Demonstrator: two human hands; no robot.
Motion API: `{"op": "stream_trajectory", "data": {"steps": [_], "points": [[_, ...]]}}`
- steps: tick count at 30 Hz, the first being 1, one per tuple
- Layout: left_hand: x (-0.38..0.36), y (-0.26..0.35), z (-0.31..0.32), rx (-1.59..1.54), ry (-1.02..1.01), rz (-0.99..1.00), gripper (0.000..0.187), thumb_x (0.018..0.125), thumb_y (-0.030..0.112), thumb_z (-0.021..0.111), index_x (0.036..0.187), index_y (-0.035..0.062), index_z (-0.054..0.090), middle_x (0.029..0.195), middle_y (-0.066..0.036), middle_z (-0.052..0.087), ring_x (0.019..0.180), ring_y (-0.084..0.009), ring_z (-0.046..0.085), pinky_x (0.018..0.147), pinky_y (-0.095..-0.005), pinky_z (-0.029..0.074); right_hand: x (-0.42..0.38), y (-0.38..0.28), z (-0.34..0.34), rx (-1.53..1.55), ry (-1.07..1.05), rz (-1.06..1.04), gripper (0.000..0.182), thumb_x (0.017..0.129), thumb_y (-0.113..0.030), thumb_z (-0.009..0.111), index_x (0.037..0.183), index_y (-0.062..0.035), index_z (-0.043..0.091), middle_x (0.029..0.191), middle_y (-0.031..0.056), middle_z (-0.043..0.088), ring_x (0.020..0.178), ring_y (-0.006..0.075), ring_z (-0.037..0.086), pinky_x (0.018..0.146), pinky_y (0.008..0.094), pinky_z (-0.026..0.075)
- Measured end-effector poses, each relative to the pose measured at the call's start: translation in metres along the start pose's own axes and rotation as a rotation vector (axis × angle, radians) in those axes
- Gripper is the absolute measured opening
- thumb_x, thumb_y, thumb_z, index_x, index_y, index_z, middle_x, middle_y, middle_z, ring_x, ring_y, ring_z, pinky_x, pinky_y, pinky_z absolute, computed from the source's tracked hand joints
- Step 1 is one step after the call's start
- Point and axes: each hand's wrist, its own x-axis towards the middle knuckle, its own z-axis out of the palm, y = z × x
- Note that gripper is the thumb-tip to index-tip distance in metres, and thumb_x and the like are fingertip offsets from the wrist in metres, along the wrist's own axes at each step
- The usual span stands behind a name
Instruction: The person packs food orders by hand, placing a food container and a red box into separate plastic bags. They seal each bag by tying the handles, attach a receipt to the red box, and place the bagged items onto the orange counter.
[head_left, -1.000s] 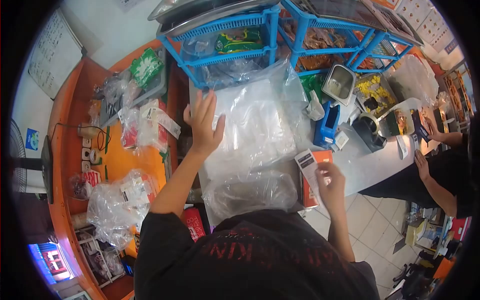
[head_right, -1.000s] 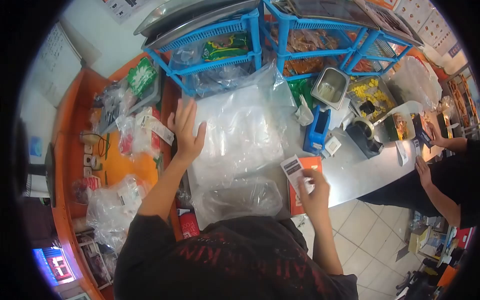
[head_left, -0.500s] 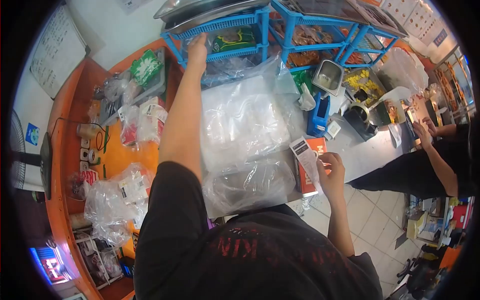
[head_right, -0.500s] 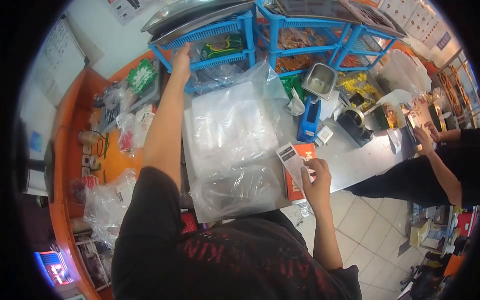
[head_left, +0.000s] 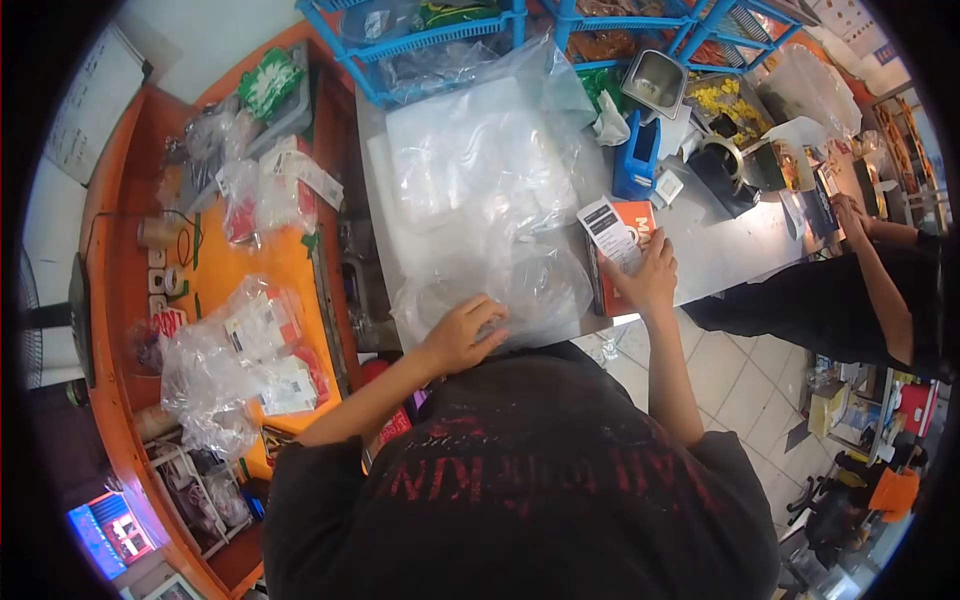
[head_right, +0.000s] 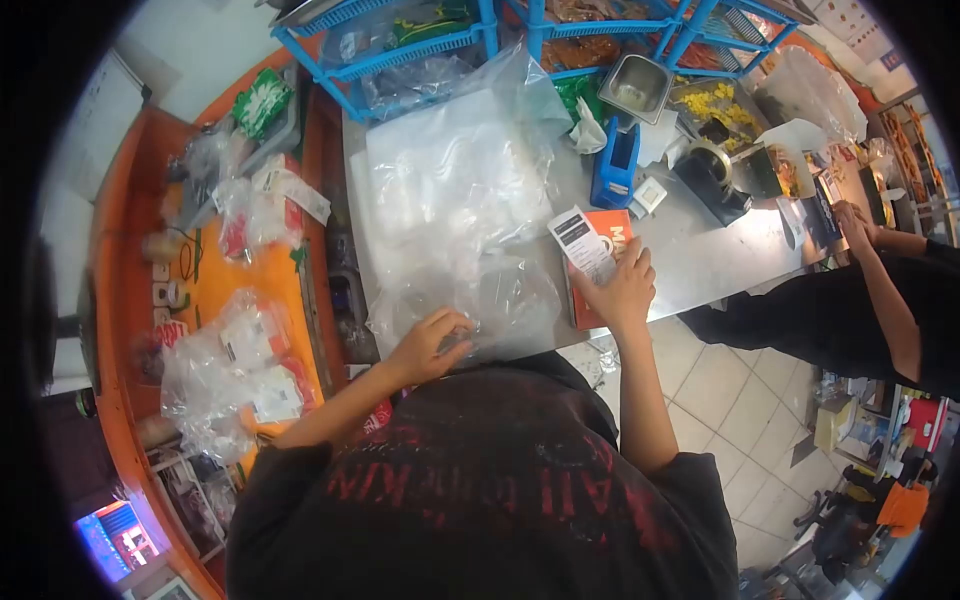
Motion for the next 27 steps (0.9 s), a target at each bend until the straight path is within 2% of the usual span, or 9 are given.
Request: {"op": "stream_trajectory", "data": {"steps": [2, 6, 9, 11, 13, 15, 17, 23, 27], "points": [[-0.004, 0.0, 0.015, -0.169, 0.019, -0.141, 0.038, 0.082, 0.021, 0.059, 0.111, 0.0008, 0.047, 0.119, -0.018, 0.047, 0.098, -0.0283, 0.054, 0.086, -0.0384, 0.04, -0.003, -0.011, -0.003, -0.067, -0.024, 0.031, 0.114, 0.053, -0.052, 0.075, 0.133, 0.0063, 0.018, 0.117, 0.0254, 0.041, 0.106, 0.0411, 0.044, 0.085, 0.0484, 0.04], [-0.012, -0.021, 0.03, 0.049, -0.015, -0.008, 0.036, 0.081, 0.023, 0.06, 0.11, 0.0022, 0.052, 0.115, -0.015, 0.051, 0.1, -0.0269, 0.051, 0.084, -0.038, 0.04, 0.004, -0.013, -0.007, -0.108, -0.065, 0.078, 0.117, 0.049, -0.045, 0.077, 0.135, 0.0055, 0.016, 0.113, 0.0226, 0.044, 0.105, 0.0387, 0.045, 0.084, 0.047, 0.039], [-0.012, 0.003, 0.01, 0.2, -0.292, -0.091, 0.036, 0.079, 0.024, 0.061, 0.111, 0.0055, 0.055, 0.113, -0.014, 0.055, 0.103, -0.0258, 0.05, 0.09, -0.0381, 0.037, 0.003, -0.034, -0.041, -0.154, -0.032, -0.074, 0.115, 0.048, -0.039, 0.077, 0.135, 0.0052, 0.016, 0.112, 0.0218, 0.045, 0.104, 0.0375, 0.045, 0.085, 0.0471, 0.038], [-0.02, 0.016, -0.001, 0.309, -0.052, 0.141, 0.028, 0.074, 0.022, 0.063, 0.098, 0.0081, 0.063, 0.109, -0.012, 0.059, 0.104, -0.0222, 0.049, 0.088, -0.0374, 0.037, 0.0, -0.051, -0.057, -0.13, 0.019, -0.166, 0.112, 0.046, -0.034, 0.076, 0.135, 0.0047, 0.019, 0.112, 0.0211, 0.044, 0.104, 0.0371, 0.045, 0.087, 0.0457, 0.037], [-0.042, 0.005, -0.007, 0.184, 0.053, 0.145, 0.026, 0.072, 0.02, 0.064, 0.095, 0.0086, 0.064, 0.109, -0.012, 0.059, 0.105, -0.0223, 0.048, 0.088, -0.0376, 0.037, -0.003, -0.075, -0.077, -0.016, 0.037, -0.548, 0.11, 0.046, -0.031, 0.075, 0.135, 0.0044, 0.021, 0.112, 0.0213, 0.044, 0.104, 0.0366, 0.044, 0.089, 0.0428, 0.036], [-0.058, -0.004, -0.016, 0.065, 0.16, 0.155, 0.023, 0.07, 0.019, 0.065, 0.091, 0.0091, 0.066, 0.11, -0.013, 0.058, 0.106, -0.0223, 0.047, 0.089, -0.0377, 0.036, -0.007, -0.098, -0.084, 0.03, -0.034, -0.648, 0.109, 0.046, -0.029, 0.075, 0.135, 0.0039, 0.021, 0.113, 0.0218, 0.043, 0.105, 0.0365, 0.043, 0.09, 0.041, 0.034], [-0.063, -0.011, -0.028, 0.466, 0.607, -0.032, 0.024, 0.065, 0.012, 0.063, 0.089, 0.0061, 0.067, 0.12, -0.015, 0.051, 0.109, -0.026, 0.046, 0.089, -0.0377, 0.037, -0.015, -0.119, -0.08, 0.122, -0.252, -0.929, 0.106, 0.047, -0.026, 0.074, 0.136, 0.0011, 0.022, 0.114, 0.0204, 0.043, 0.103, 0.0356, 0.044, 0.089, 0.0421, 0.035], [-0.058, -0.08, -0.026, -0.055, 0.428, -0.379, 0.054, 0.07, -0.004, 0.053, 0.122, 0.0069, 0.051, 0.128, -0.016, 0.04, 0.117, -0.0298, 0.041, 0.099, -0.0337, 0.033, -0.046, -0.133, 0.007, 0.029, -0.563, -1.171, 0.108, 0.046, -0.028, 0.076, 0.135, 0.0006, 0.022, 0.118, 0.0207, 0.041, 0.11, 0.0348, 0.04, 0.097, 0.0405, 0.031], [-0.046, -0.05, -0.035, 0.013, 0.505, -0.16, 0.057, 0.075, -0.011, 0.047, 0.128, 0.0092, 0.045, 0.121, -0.012, 0.044, 0.107, -0.0249, 0.047, 0.086, -0.0294, 0.041, -0.049, -0.129, 0.026, -0.056, -0.627, -1.214, 0.109, 0.046, -0.031, 0.077, 0.135, -0.0001, 0.023, 0.122, 0.02, 0.039, 0.111, 0.0342, 0.039, 0.097, 0.0408, 0.031]]}}
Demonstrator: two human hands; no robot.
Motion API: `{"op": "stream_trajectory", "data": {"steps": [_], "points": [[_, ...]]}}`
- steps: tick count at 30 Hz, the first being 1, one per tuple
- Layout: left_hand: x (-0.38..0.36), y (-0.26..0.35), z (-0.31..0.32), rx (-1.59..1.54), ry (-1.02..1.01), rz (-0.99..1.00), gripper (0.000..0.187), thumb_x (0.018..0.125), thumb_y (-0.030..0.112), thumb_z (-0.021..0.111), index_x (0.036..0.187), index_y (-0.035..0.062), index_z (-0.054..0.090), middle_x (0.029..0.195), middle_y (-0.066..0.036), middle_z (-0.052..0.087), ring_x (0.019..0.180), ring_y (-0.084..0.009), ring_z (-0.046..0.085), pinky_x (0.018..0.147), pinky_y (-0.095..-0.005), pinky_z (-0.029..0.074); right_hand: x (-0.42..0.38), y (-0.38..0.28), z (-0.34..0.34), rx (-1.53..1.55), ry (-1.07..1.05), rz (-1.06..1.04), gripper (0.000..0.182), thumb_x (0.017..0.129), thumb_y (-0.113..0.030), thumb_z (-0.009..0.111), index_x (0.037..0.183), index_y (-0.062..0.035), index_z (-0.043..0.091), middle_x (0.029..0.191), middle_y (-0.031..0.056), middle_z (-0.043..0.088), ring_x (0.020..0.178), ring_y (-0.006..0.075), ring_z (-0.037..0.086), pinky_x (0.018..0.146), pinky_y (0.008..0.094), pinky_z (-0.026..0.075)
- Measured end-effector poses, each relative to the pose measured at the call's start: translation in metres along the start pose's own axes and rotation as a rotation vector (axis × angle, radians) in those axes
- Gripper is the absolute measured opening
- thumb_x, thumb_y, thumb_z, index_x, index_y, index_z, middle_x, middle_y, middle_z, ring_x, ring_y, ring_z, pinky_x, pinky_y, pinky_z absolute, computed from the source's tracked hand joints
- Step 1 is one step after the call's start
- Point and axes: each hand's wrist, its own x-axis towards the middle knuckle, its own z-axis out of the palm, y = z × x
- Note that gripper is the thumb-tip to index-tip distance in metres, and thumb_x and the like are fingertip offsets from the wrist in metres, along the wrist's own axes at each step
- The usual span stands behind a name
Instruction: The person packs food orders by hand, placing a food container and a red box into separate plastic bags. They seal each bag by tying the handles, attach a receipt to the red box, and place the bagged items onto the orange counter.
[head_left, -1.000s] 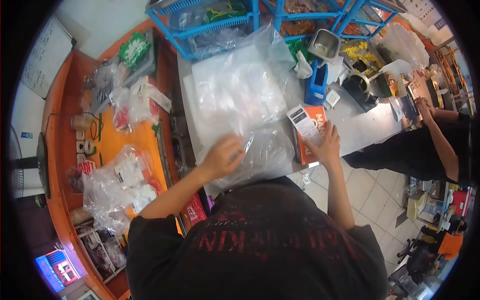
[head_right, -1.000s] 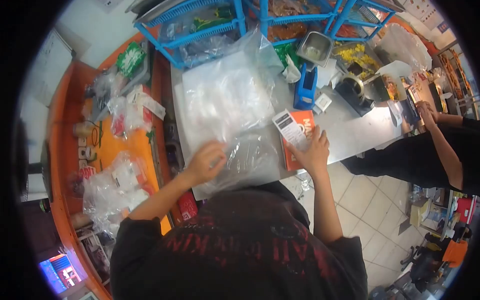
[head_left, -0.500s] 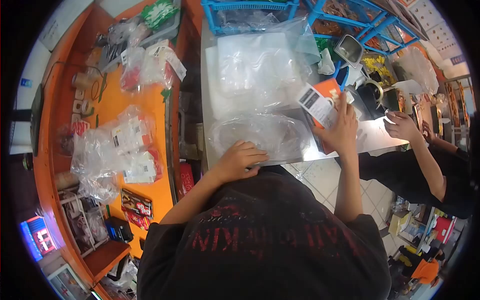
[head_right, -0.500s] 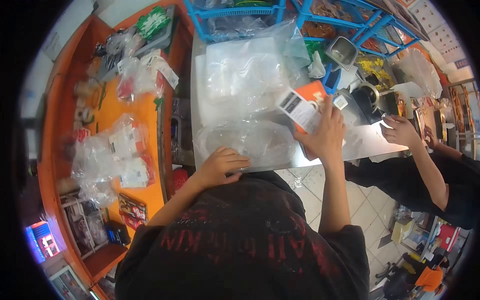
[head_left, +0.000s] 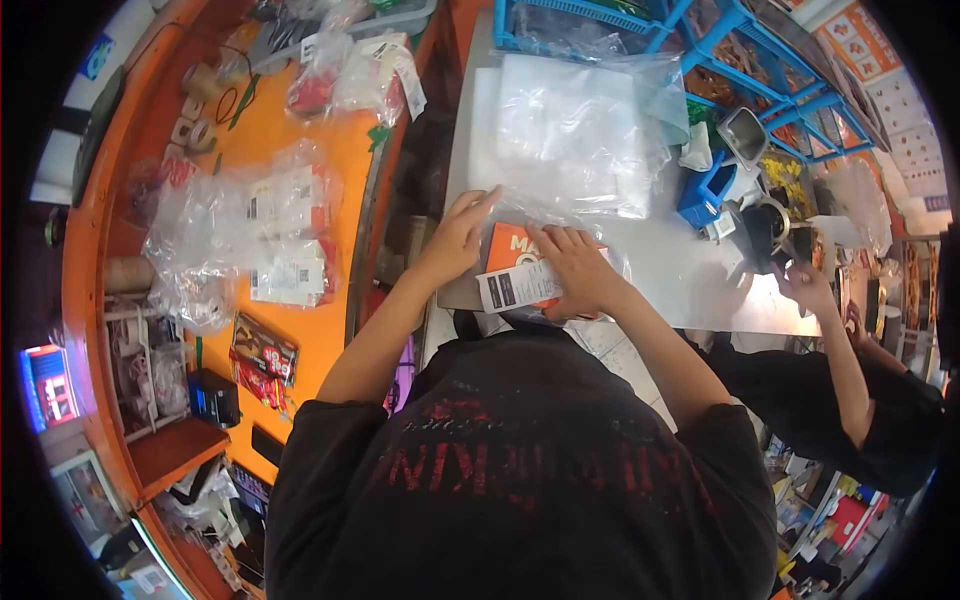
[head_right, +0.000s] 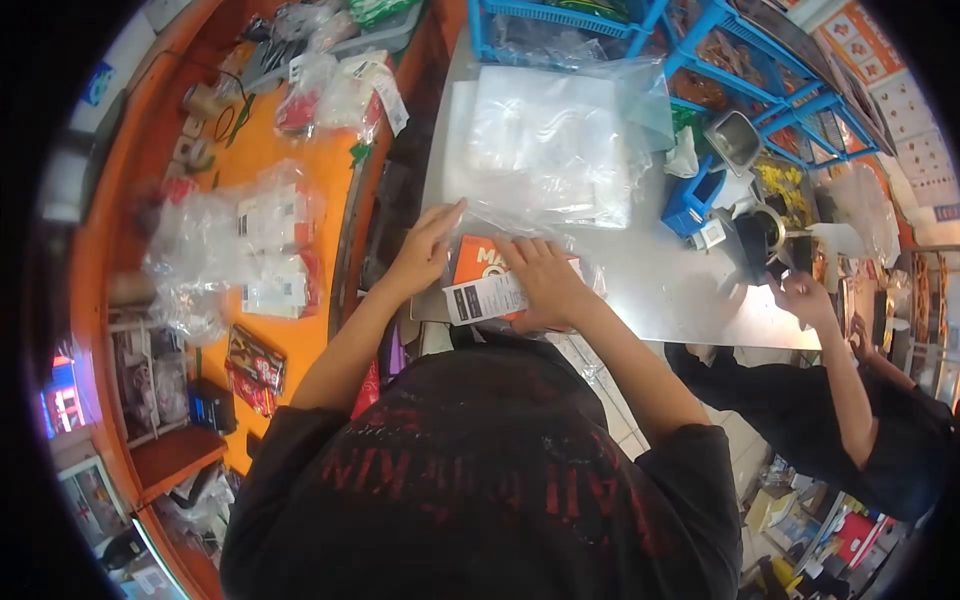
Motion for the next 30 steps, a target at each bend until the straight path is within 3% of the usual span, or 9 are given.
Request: {"op": "stream_trajectory", "data": {"steps": [5, 7, 11, 13, 17, 19, 21, 24, 30], "points": [[-0.032, 0.023, 0.004, 0.041, 0.473, 0.028, 0.045, 0.075, -0.004, 0.05, 0.119, 0.0047, 0.049, 0.098, -0.012, 0.056, 0.079, -0.0195, 0.054, 0.065, -0.0277, 0.043, 0.003, 0.001, -0.005, -0.037, -0.01, 0.01, 0.109, 0.046, -0.03, 0.076, 0.136, -0.0011, 0.023, 0.124, 0.0197, 0.037, 0.114, 0.0347, 0.037, 0.099, 0.0416, 0.031], [-0.053, 0.009, -0.013, 0.107, -0.132, -0.38, 0.036, 0.074, -0.001, 0.052, 0.111, -0.0001, 0.052, 0.074, -0.009, 0.057, 0.06, -0.0131, 0.051, 0.053, -0.0267, 0.04, 0.006, 0.002, -0.009, -0.021, -0.035, 0.004, 0.108, 0.046, -0.03, 0.075, 0.136, -0.0012, 0.023, 0.124, 0.0196, 0.037, 0.115, 0.0351, 0.036, 0.1, 0.0413, 0.03], [-0.043, 0.099, -0.051, -0.127, -0.263, -0.72, 0.025, 0.075, 0.0, 0.052, 0.1, -0.0019, 0.056, 0.056, -0.004, 0.049, 0.049, -0.0091, 0.044, 0.047, -0.0258, 0.037, 0.009, -0.005, -0.01, -0.076, -0.121, 0.046, 0.105, 0.046, -0.031, 0.076, 0.133, -0.0005, 0.028, 0.124, 0.0184, 0.037, 0.116, 0.0348, 0.035, 0.099, 0.0414, 0.032], [-0.026, 0.127, -0.051, 0.023, 0.049, -0.211, 0.019, 0.076, 0.002, 0.052, 0.094, -0.0014, 0.058, 0.055, -0.004, 0.045, 0.049, -0.0076, 0.044, 0.045, -0.0239, 0.035, 0.006, -0.01, -0.006, -0.127, -0.127, 0.057, 0.101, 0.046, -0.032, 0.077, 0.131, 0.0002, 0.032, 0.124, 0.0179, 0.038, 0.116, 0.0346, 0.035, 0.098, 0.0411, 0.032], [0.006, 0.123, -0.007, -0.016, -0.005, -0.325, 0.019, 0.075, 0.006, 0.057, 0.093, 0.0012, 0.06, 0.067, -0.007, 0.052, 0.059, -0.013, 0.051, 0.052, -0.0283, 0.04, -0.017, 0.005, -0.006, -0.045, 0.183, -0.028, 0.082, 0.055, -0.028, 0.075, 0.123, 0.0013, 0.041, 0.114, 0.0181, 0.047, 0.11, 0.0331, 0.043, 0.095, 0.0397, 0.035], [0.006, 0.091, 0.032, 0.227, 0.082, 0.236, 0.027, 0.072, 0.012, 0.064, 0.097, 0.005, 0.061, 0.091, -0.009, 0.055, 0.083, -0.0218, 0.053, 0.071, -0.0346, 0.042, -0.035, 0.019, -0.005, 0.119, 0.325, -0.02, 0.078, 0.059, -0.025, 0.074, 0.124, 0.0012, 0.04, 0.111, 0.0181, 0.05, 0.106, 0.0328, 0.046, 0.092, 0.0389, 0.036], [0.008, 0.086, 0.056, 0.181, 0.003, 0.246, 0.031, 0.07, 0.015, 0.066, 0.099, 0.0074, 0.062, 0.1, -0.01, 0.053, 0.092, -0.0248, 0.049, 0.079, -0.0368, 0.039, -0.064, 0.026, 0.022, 0.228, 0.854, 0.681, 0.048, 0.074, -0.022, 0.064, 0.112, 0.0026, 0.05, 0.104, 0.018, 0.055, 0.098, 0.0294, 0.051, 0.086, 0.0364, 0.041], [0.007, 0.073, 0.085, 0.153, -0.152, 0.279, 0.038, 0.067, 0.024, 0.07, 0.101, 0.0105, 0.062, 0.114, -0.009, 0.048, 0.106, -0.0279, 0.042, 0.089, -0.0401, 0.033, -0.078, 0.039, 0.078, 1.104, 0.688, 1.088, 0.035, 0.083, -0.023, 0.054, 0.104, 0.0045, 0.054, 0.099, 0.0152, 0.057, 0.09, 0.024, 0.054, 0.078, 0.0337, 0.043], [0.004, 0.076, 0.091, 0.366, -0.216, 0.289, 0.048, 0.062, 0.032, 0.073, 0.105, 0.0148, 0.062, 0.12, -0.006, 0.045, 0.113, -0.0272, 0.037, 0.091, -0.0428, 0.031, -0.13, 0.062, 0.033, 1.678, 0.583, 0.89, 0.021, 0.079, -0.018, 0.061, 0.086, 0.0012, 0.058, 0.074, 0.003, 0.058, 0.066, 0.0123, 0.052, 0.061, 0.0251, 0.041]]}}
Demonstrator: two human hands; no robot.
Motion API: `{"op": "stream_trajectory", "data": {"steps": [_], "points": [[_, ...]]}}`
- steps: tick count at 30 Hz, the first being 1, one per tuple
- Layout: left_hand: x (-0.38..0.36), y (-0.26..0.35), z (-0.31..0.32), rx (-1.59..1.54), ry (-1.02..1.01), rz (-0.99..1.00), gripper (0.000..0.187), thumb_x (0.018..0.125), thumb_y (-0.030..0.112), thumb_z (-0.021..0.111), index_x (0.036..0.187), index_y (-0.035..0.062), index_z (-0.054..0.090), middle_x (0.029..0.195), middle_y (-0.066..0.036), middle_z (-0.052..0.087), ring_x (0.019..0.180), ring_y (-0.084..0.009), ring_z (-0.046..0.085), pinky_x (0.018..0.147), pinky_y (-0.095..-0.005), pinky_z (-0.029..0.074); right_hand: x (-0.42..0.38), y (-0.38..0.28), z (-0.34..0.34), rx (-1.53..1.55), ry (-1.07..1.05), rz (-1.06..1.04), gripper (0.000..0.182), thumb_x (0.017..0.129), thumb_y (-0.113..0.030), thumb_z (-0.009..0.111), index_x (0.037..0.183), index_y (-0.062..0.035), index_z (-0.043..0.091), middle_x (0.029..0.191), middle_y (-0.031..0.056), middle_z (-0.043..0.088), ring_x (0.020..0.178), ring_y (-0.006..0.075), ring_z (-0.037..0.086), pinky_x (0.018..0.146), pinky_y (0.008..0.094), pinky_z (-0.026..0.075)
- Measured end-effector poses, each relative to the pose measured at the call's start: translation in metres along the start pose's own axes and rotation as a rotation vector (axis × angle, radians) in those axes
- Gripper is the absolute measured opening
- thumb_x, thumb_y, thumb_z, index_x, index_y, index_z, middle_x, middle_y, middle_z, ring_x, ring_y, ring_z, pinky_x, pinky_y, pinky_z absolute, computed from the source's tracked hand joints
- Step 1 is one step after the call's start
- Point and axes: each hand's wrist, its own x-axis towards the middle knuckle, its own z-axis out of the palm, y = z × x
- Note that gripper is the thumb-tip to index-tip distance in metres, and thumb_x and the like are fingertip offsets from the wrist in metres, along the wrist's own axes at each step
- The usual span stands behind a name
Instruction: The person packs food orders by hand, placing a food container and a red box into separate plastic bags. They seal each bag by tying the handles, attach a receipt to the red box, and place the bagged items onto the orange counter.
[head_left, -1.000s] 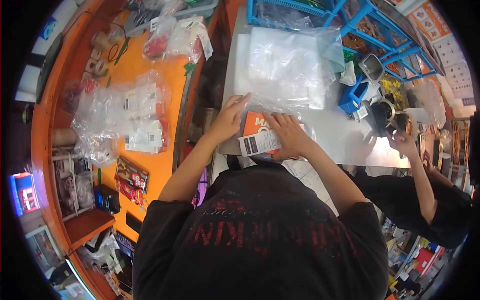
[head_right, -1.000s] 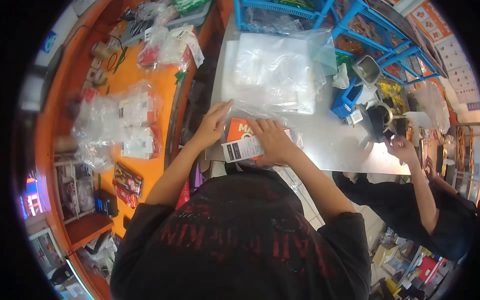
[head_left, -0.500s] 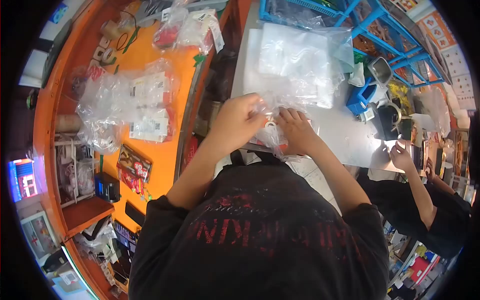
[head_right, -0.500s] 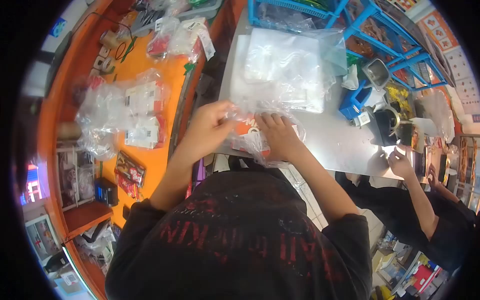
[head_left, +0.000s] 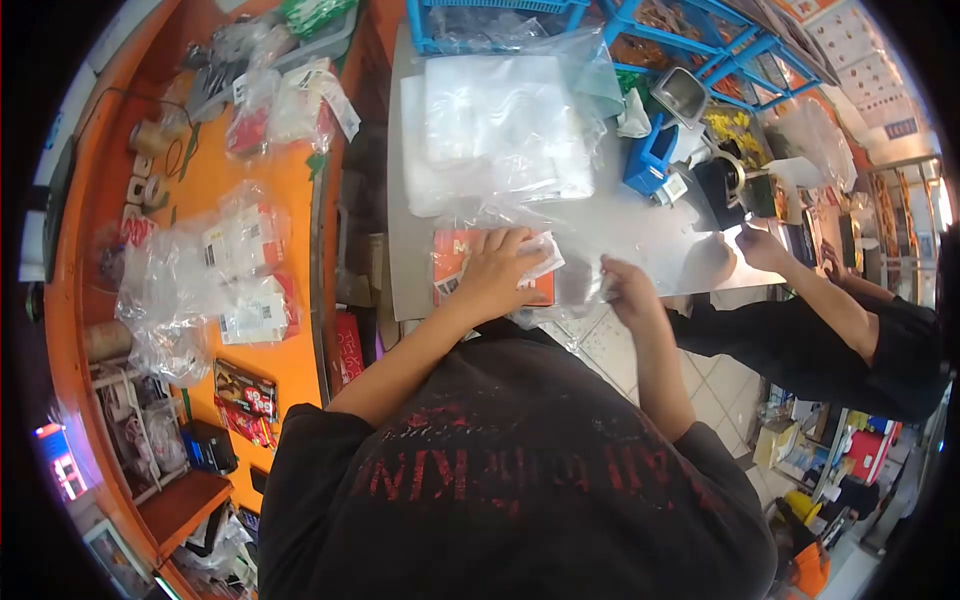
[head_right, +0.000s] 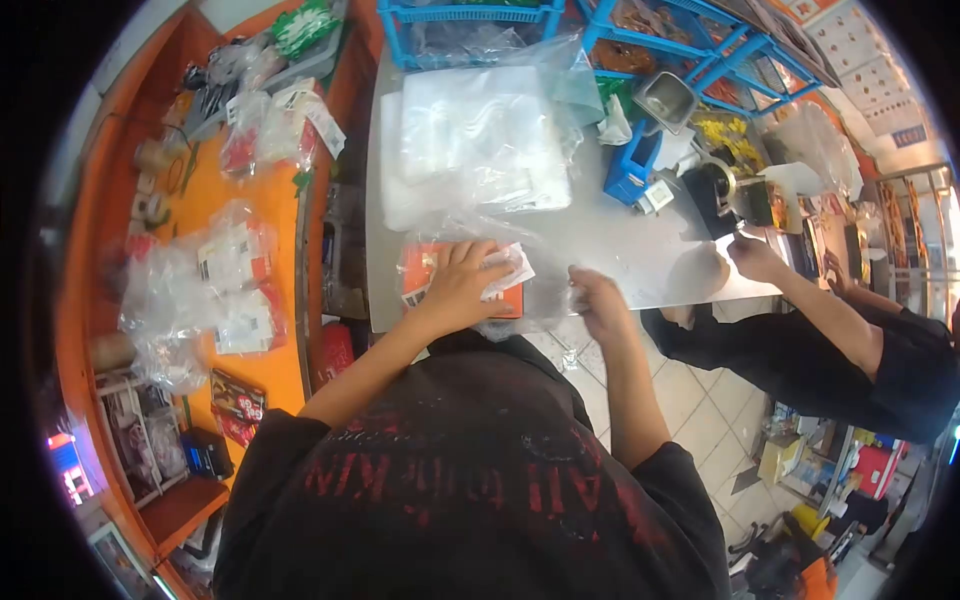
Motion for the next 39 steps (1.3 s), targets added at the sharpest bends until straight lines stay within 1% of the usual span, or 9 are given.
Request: {"op": "stream_trajectory", "data": {"steps": [4, 9, 12, 15, 18, 23, 26, 32, 39], "points": [[0.0, -0.01, -0.002, -0.064, 0.086, -0.019, 0.035, 0.065, 0.024, 0.072, 0.097, 0.012, 0.065, 0.113, -0.006, 0.053, 0.106, -0.0246, 0.047, 0.088, -0.0383, 0.036, -0.071, -0.066, 0.052, -0.098, -0.044, -0.19, 0.015, 0.074, -0.011, 0.066, 0.08, -0.0009, 0.056, 0.064, -0.0023, 0.053, 0.058, 0.009, 0.048, 0.054, 0.0241, 0.037], [-0.05, -0.015, -0.127, -0.363, 0.235, -0.567, 0.015, 0.074, -0.003, 0.055, 0.088, -0.0013, 0.061, 0.082, -0.005, 0.063, 0.075, -0.0107, 0.059, 0.065, -0.0232, 0.046, -0.114, -0.107, 0.069, -1.445, 0.619, -0.962, 0.022, 0.065, -0.002, 0.066, 0.085, -0.0021, 0.057, 0.072, 0.0133, 0.055, 0.069, 0.0265, 0.054, 0.062, 0.0355, 0.041], [-0.077, 0.006, -0.168, -0.592, 0.139, -0.627, 0.01, 0.071, 0.0, 0.058, 0.081, -0.0012, 0.059, 0.074, -0.004, 0.059, 0.067, -0.0096, 0.055, 0.059, -0.0218, 0.043, -0.102, -0.102, 0.111, -1.235, 0.04, -1.284, 0.02, 0.07, 0.002, 0.061, 0.089, -0.001, 0.057, 0.076, 0.0131, 0.055, 0.073, 0.0263, 0.054, 0.066, 0.0358, 0.043], [-0.089, 0.017, -0.17, -0.536, 0.002, -0.415, 0.009, 0.071, 0.002, 0.062, 0.08, -0.0007, 0.059, 0.078, -0.003, 0.056, 0.072, -0.0097, 0.055, 0.064, -0.0236, 0.042, -0.052, -0.049, 0.164, -1.225, -0.62, -0.937, 0.011, 0.072, -0.006, 0.056, 0.08, -0.0004, 0.06, 0.08, 0.0148, 0.059, 0.081, 0.0344, 0.055, 0.072, 0.0408, 0.044], [-0.084, 0.036, -0.17, -0.705, -0.027, -0.349, 0.011, 0.073, 0.004, 0.064, 0.082, -0.0003, 0.06, 0.079, -0.003, 0.057, 0.075, -0.0094, 0.054, 0.067, -0.0244, 0.041, -0.005, 0.024, 0.2, -1.805, -0.527, -0.706, 0.018, 0.072, -0.016, 0.06, 0.083, -0.0024, 0.063, 0.078, 0.0132, 0.061, 0.076, 0.0324, 0.058, 0.075, 0.0421, 0.045], [-0.074, 0.053, -0.161, -1.11, 0.102, -0.441, 0.02, 0.077, 0.005, 0.065, 0.096, -0.0005, 0.058, 0.088, -0.002, 0.059, 0.083, -0.0079, 0.051, 0.075, -0.0239, 0.04, 0.044, 0.094, 0.182, -1.449, -0.517, -0.713, 0.031, 0.073, -0.026, 0.064, 0.091, -0.0011, 0.062, 0.098, 0.0159, 0.059, 0.095, 0.0303, 0.056, 0.084, 0.0421, 0.043], [-0.066, 0.055, -0.167, -1.112, 0.178, -0.385, 0.018, 0.078, 0.003, 0.063, 0.095, 0.0001, 0.057, 0.087, -0.003, 0.058, 0.084, -0.0085, 0.052, 0.076, -0.0246, 0.04, -0.021, 0.006, 0.171, -1.684, -0.644, -0.725, 0.049, 0.083, -0.039, 0.051, 0.119, -0.0046, 0.047, 0.111, 0.015, 0.053, 0.108, 0.0302, 0.049, 0.091, 0.0434, 0.037], [-0.054, 0.035, -0.183, -1.16, 0.326, -0.257, 0.006, 0.082, 0.004, 0.057, 0.086, 0.002, 0.053, 0.083, -0.002, 0.057, 0.078, -0.0081, 0.054, 0.071, -0.0224, 0.041, -0.113, -0.133, 0.129, -2.308, -0.294, -0.438, 0.062, 0.081, -0.052, 0.05, 0.086, 0.0077, 0.063, 0.1, 0.0188, 0.057, 0.113, 0.0332, 0.043, 0.103, 0.041, 0.023], [-0.042, 0.047, -0.203, -1.117, 0.477, -0.152, 0.006, 0.084, 0.001, 0.05, 0.09, 0.0015, 0.05, 0.08, -0.004, 0.056, 0.074, -0.0091, 0.054, 0.067, -0.0227, 0.041, -0.177, -0.195, 0.13, -2.165, -0.185, -1.243, 0.015, 0.063, -0.013, 0.063, 0.074, -0.0019, 0.062, 0.091, 0.0154, 0.057, 0.11, 0.0267, 0.046, 0.092, 0.0408, 0.034]]}}
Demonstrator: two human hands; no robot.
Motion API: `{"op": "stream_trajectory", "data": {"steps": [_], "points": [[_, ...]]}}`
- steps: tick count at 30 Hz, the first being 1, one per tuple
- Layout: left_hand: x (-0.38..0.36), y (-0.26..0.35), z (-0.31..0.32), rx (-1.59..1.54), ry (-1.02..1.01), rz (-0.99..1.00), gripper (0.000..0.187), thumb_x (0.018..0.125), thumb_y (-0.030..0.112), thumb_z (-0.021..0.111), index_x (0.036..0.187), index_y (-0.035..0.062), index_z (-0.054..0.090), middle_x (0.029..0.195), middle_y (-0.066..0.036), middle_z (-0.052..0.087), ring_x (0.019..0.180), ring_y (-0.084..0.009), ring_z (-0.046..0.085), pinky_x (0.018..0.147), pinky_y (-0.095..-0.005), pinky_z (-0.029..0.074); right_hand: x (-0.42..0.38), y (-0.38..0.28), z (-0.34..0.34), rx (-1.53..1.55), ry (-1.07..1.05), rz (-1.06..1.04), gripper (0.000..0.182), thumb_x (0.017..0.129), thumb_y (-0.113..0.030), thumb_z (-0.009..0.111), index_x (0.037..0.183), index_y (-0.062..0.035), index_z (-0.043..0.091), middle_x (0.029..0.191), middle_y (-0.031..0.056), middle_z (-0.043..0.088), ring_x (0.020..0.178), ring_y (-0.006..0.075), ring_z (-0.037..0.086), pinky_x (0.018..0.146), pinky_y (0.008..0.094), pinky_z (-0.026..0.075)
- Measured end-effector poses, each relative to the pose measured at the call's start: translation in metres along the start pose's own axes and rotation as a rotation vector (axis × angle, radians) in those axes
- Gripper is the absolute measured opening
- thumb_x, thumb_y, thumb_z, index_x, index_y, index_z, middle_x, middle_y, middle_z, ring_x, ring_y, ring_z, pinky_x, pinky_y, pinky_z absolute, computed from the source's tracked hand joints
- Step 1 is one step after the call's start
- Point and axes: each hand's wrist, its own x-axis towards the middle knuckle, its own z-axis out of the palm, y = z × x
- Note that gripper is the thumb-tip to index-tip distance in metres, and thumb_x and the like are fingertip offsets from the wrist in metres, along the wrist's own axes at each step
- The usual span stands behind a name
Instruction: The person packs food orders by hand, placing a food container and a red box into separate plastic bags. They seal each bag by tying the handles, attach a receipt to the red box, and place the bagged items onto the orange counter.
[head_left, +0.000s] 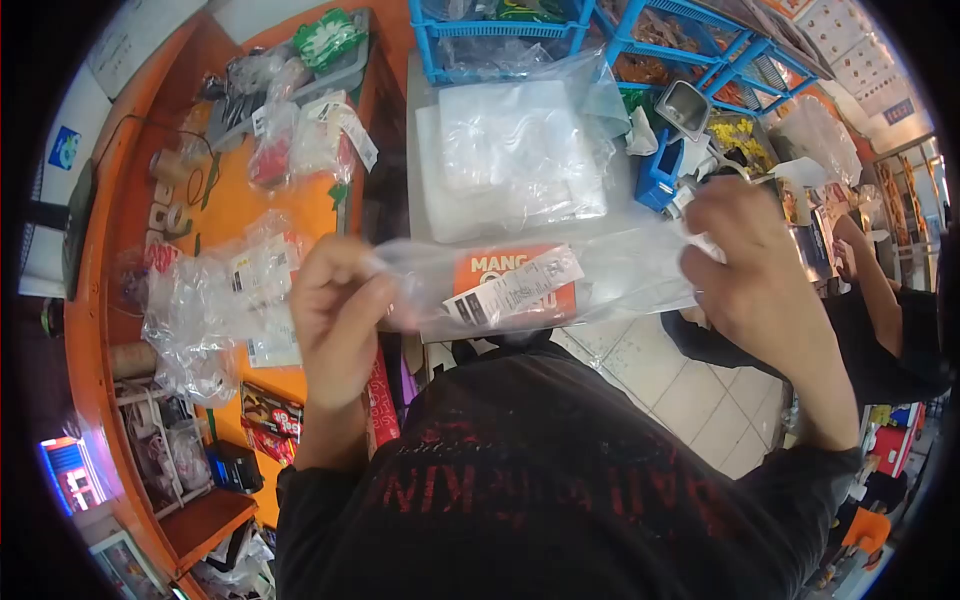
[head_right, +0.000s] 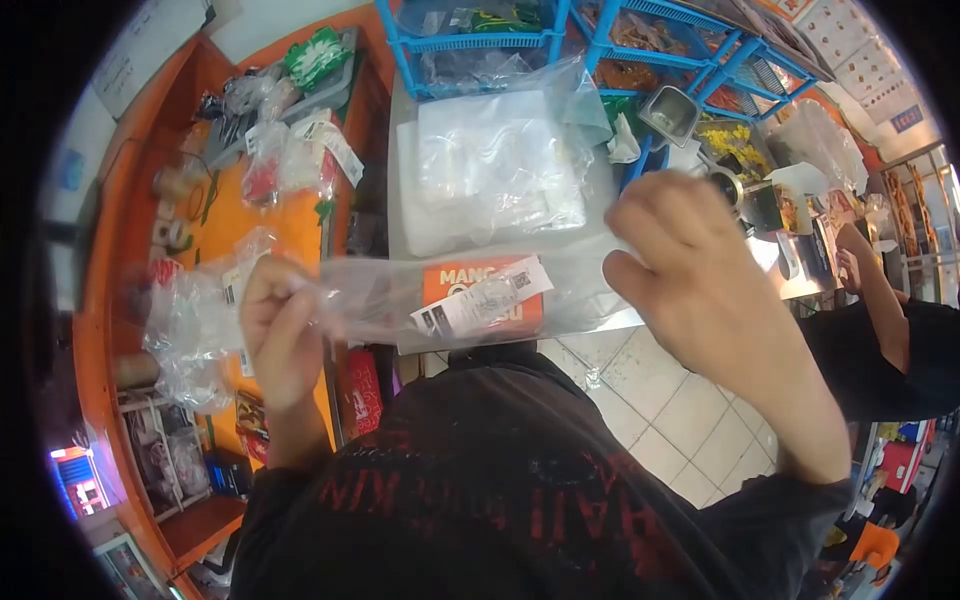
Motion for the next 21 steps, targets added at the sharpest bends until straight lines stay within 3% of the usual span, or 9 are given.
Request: {"op": "stream_trajectory", "data": {"steps": [2, 5, 8, 11, 13, 16, 18, 20, 21], "points": [[0.003, 0.013, 0.005, -0.027, -0.003, 0.179, 0.007, 0.083, 0.001, 0.05, 0.09, 0.0002, 0.051, 0.083, -0.007, 0.054, 0.074, -0.0108, 0.054, 0.067, -0.0233, 0.042, 0.006, -0.016, -0.009, -0.021, 0.44, 0.161, 0.016, 0.062, -0.002, 0.062, 0.078, -0.0026, 0.059, 0.085, 0.0147, 0.057, 0.1, 0.0253, 0.053, 0.077, 0.0382, 0.044], [0.011, 0.025, 0.012, 0.261, -0.049, 0.102, 0.008, 0.082, 0.002, 0.054, 0.089, -0.0004, 0.053, 0.087, -0.008, 0.054, 0.076, -0.0121, 0.055, 0.07, -0.0253, 0.043, 0.004, -0.009, 0.013, 0.347, 0.172, 0.478, 0.024, 0.064, 0.0, 0.06, 0.089, -0.0008, 0.06, 0.079, 0.0155, 0.056, 0.079, 0.0245, 0.06, 0.071, 0.0352, 0.047], [0.029, 0.008, 0.027, 0.686, -0.228, 0.221, 0.017, 0.074, 0.002, 0.062, 0.09, 0.0017, 0.061, 0.083, -0.007, 0.059, 0.072, -0.0171, 0.056, 0.071, -0.0311, 0.042, 0.028, -0.023, 0.049, 0.881, 0.305, 0.297, 0.041, 0.076, -0.005, 0.058, 0.116, -0.01, 0.052, 0.068, 0.0176, 0.058, 0.059, 0.0326, 0.058, 0.057, 0.037, 0.046], [0.037, 0.0, 0.05, 0.885, -0.422, 0.527, 0.019, 0.069, 0.006, 0.068, 0.088, 0.0035, 0.064, 0.079, -0.005, 0.061, 0.07, -0.02, 0.056, 0.068, -0.0324, 0.041, 0.065, -0.041, 0.081, 1.172, 0.329, 0.121, 0.037, 0.077, -0.003, 0.054, 0.113, -0.01, 0.051, 0.067, 0.0171, 0.057, 0.054, 0.0334, 0.056, 0.052, 0.0387, 0.043], [0.037, 0.003, 0.017, 1.037, -0.518, 0.539, 0.049, 0.062, 0.021, 0.077, 0.104, 0.0034, 0.059, 0.098, -0.009, 0.06, 0.092, -0.0269, 0.055, 0.08, -0.0367, 0.04, 0.07, -0.031, 0.086, 1.107, 0.197, -0.069, 0.039, 0.066, 0.006, 0.049, 0.104, -0.0038, 0.055, 0.078, 0.0152, 0.059, 0.069, 0.034, 0.058, 0.06, 0.0373, 0.045], [0.026, -0.041, -0.002, 1.259, -0.684, -0.004, 0.129, 0.038, 0.043, 0.084, 0.136, -0.0066, 0.015, 0.143, -0.025, 0.009, 0.134, -0.0403, 0.006, 0.107, -0.0503, 0.008, 0.076, -0.029, 0.086, 1.184, 0.238, -0.176, 0.031, 0.067, 0.005, 0.049, 0.097, -0.0038, 0.054, 0.08, 0.016, 0.06, 0.07, 0.0335, 0.059, 0.061, 0.0376, 0.045], [0.016, -0.12, -0.024, 1.095, -0.847, 0.095, 0.125, 0.049, 0.045, 0.08, 0.137, -0.0063, 0.008, 0.144, -0.025, 0.004, 0.134, -0.0378, 0.002, 0.106, -0.0536, 0.007, 0.09, -0.041, 0.085, 1.27, 0.19, -0.368, 0.028, 0.07, 0.004, 0.049, 0.096, -0.0031, 0.054, 0.08, 0.0171, 0.06, 0.07, 0.0337, 0.059, 0.061, 0.0392, 0.046], [0.019, -0.224, -0.024, 1.737, -0.441, 0.846, 0.106, 0.055, 0.046, 0.075, 0.136, -0.0007, 0.023, 0.14, -0.02, 0.02, 0.131, -0.0327, 0.017, 0.106, -0.0495, 0.013, 0.107, -0.069, 0.09, 1.24, 0.202, -0.53, 0.022, 0.072, 0.0, 0.05, 0.094, -0.0028, 0.055, 0.074, 0.0177, 0.059, 0.067, 0.0352, 0.058, 0.061, 0.0417, 0.045], [0.034, -0.228, -0.012, 1.473, -0.668, 0.65, 0.104, 0.056, 0.045, 0.075, 0.135, -0.0002, 0.024, 0.139, -0.019, 0.022, 0.13, -0.0323, 0.018, 0.106, -0.049, 0.014, 0.113, -0.08, 0.09, 1.189, 0.124, -0.569, 0.017, 0.073, -0.002, 0.051, 0.09, -0.0023, 0.055, 0.071, 0.0181, 0.058, 0.066, 0.0358, 0.057, 0.061, 0.0426, 0.045]]}}
